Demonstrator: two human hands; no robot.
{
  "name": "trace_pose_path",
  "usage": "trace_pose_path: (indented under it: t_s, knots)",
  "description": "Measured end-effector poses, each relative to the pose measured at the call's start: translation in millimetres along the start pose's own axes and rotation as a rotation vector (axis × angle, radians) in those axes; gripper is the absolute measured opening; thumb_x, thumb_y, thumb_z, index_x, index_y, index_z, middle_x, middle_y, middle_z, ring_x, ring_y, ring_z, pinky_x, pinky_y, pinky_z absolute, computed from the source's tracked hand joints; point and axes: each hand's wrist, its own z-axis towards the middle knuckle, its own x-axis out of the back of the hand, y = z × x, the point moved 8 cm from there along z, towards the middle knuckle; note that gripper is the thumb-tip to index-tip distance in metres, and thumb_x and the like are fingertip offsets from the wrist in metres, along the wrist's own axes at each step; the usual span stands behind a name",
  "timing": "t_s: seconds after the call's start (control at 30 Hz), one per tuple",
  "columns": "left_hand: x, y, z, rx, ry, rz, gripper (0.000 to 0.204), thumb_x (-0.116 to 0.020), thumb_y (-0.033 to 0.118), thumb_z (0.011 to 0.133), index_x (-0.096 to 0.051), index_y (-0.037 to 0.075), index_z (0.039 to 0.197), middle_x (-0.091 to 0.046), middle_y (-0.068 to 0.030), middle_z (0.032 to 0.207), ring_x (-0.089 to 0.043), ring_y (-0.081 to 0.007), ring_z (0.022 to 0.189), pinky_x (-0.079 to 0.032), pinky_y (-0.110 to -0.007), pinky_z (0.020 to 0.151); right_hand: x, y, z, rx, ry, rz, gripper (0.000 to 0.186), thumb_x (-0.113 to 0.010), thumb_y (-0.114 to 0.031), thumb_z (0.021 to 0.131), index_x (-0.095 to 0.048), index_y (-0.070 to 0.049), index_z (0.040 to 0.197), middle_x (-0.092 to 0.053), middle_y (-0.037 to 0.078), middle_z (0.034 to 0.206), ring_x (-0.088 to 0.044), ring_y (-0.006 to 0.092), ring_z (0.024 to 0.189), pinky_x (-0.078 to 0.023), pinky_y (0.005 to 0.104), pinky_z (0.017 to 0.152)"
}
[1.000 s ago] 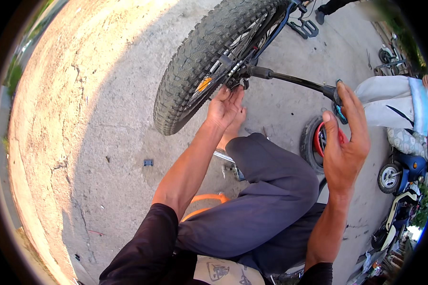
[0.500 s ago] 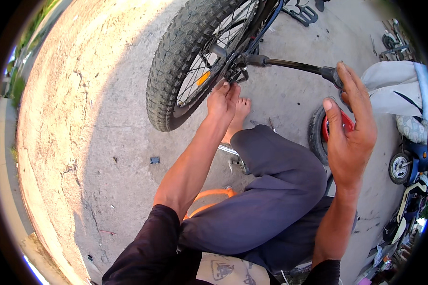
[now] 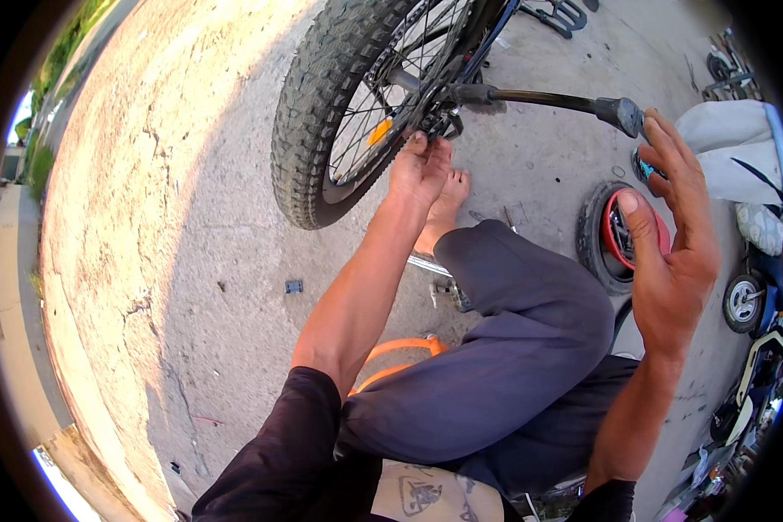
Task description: The person removes the rear axle nut using a power impact wrench and then assembles various small metal parts and washers onto the axle by hand.
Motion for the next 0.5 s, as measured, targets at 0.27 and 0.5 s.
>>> trace_pose_path:
  t_s: [0.27,0.5]
  knots:
    - [3.6,13.6,8.0,0.034,-0.005,0.072,0.018,-0.057,0.018,0.100,-0.057,0.002,0.107,-0.056,-0.0150,0.107,-0.061,-0.0280,0.095,-0.059,-0.038,0.083,47.6,29.9,-32.2,0.022,-0.035,-0.170,0.047,-0.064,-0.015,0.095,-0.055,-0.014,0.141,-0.057,0.008,0.141,-0.057,0.0217,0.126,-0.046,0.0389,0.106]
    - [-10.1,24.1,-12.1,-0.011,-0.070,0.187,0.018,-0.055,0.020,0.101,-0.058,0.003,0.108,-0.057,-0.0100,0.104,-0.059,-0.0254,0.092,-0.054,-0.037,0.080,53.7,108.6,-91.5,-0.187,-0.039,-0.103,0.044,-0.061,-0.019,0.097,-0.055,-0.015,0.141,-0.056,0.008,0.142,-0.054,0.0240,0.131,-0.043,0.0400,0.109]
